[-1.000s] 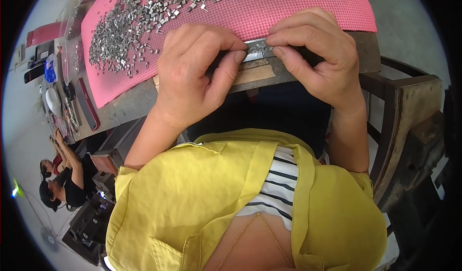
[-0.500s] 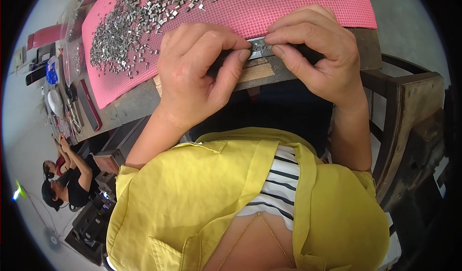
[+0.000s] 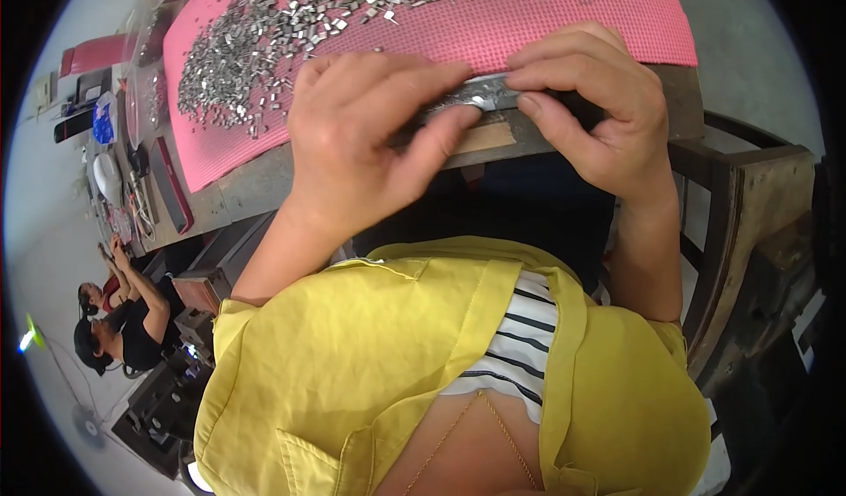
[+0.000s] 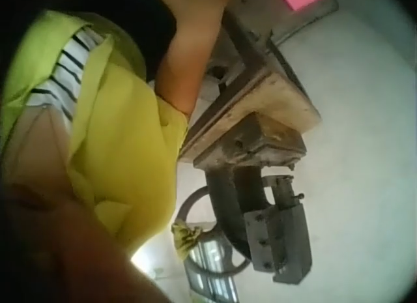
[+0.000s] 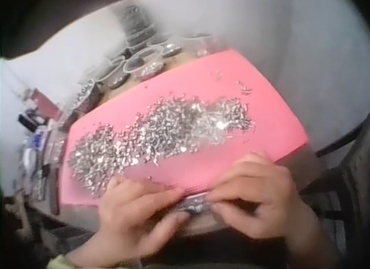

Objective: The recorder is sorting small metal components and placing them precisely into a multi-slot metal jig on a workbench.

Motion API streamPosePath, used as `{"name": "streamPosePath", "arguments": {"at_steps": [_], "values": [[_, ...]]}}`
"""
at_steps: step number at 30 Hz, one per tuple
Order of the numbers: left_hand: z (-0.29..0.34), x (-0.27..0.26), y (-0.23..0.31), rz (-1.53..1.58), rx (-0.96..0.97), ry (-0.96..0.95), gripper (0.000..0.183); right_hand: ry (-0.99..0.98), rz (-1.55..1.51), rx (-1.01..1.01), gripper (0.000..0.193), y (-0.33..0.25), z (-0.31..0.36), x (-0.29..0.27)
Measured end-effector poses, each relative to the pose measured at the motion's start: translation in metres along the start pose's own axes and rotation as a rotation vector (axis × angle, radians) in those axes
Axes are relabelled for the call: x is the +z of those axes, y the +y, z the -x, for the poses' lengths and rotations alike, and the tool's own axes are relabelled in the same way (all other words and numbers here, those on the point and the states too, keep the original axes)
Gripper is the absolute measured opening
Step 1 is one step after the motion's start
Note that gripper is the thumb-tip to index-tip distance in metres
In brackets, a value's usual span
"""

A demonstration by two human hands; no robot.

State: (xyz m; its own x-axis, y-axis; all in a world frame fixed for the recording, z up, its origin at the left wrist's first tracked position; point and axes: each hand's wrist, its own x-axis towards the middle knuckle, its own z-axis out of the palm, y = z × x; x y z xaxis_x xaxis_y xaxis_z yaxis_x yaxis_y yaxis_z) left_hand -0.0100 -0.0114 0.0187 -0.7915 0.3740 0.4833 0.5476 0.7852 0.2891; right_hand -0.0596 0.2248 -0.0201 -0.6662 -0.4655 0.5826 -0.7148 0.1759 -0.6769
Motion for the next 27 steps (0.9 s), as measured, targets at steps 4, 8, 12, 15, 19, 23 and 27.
{"name": "streamPosePath", "arguments": {"at_steps": [4, 8, 12, 15, 19, 23, 27], "values": [[-0.001, -0.002, -0.038, -0.042, -0.123, 0.129, 0.021, 0.002, -0.011, 0.065, 0.014, -0.005, -0.002, -0.002], [-0.012, 0.005, -0.048, -0.137, -0.151, 0.061, 0.013, 0.049, -0.041, 0.138, 0.011, -0.009, -0.011, 0.002], [-0.013, 0.012, -0.049, -0.264, -0.056, 0.081, 0.008, 0.031, 0.139, 0.126, 0.005, -0.009, -0.026, 0.006], [-0.015, 0.012, -0.047, -0.23, -0.067, 0.071, 0.009, 0.021, 0.256, 0.064, 0.004, -0.004, -0.037, 0.012], [-0.012, 0.011, -0.048, -0.099, -0.052, 0.051, 0.01, -0.001, 0.428, -0.003, 0.004, 0.008, -0.049, 0.021], [-0.011, 0.005, -0.048, -0.045, -0.06, -0.046, 0.009, -0.01, 0.518, -0.012, 0.005, 0.009, -0.057, 0.031], [-0.009, 0.012, -0.049, -0.059, -0.071, 0.001, 0.007, -0.046, 0.588, 0.015, 0.005, 0.01, -0.063, 0.035]]}}
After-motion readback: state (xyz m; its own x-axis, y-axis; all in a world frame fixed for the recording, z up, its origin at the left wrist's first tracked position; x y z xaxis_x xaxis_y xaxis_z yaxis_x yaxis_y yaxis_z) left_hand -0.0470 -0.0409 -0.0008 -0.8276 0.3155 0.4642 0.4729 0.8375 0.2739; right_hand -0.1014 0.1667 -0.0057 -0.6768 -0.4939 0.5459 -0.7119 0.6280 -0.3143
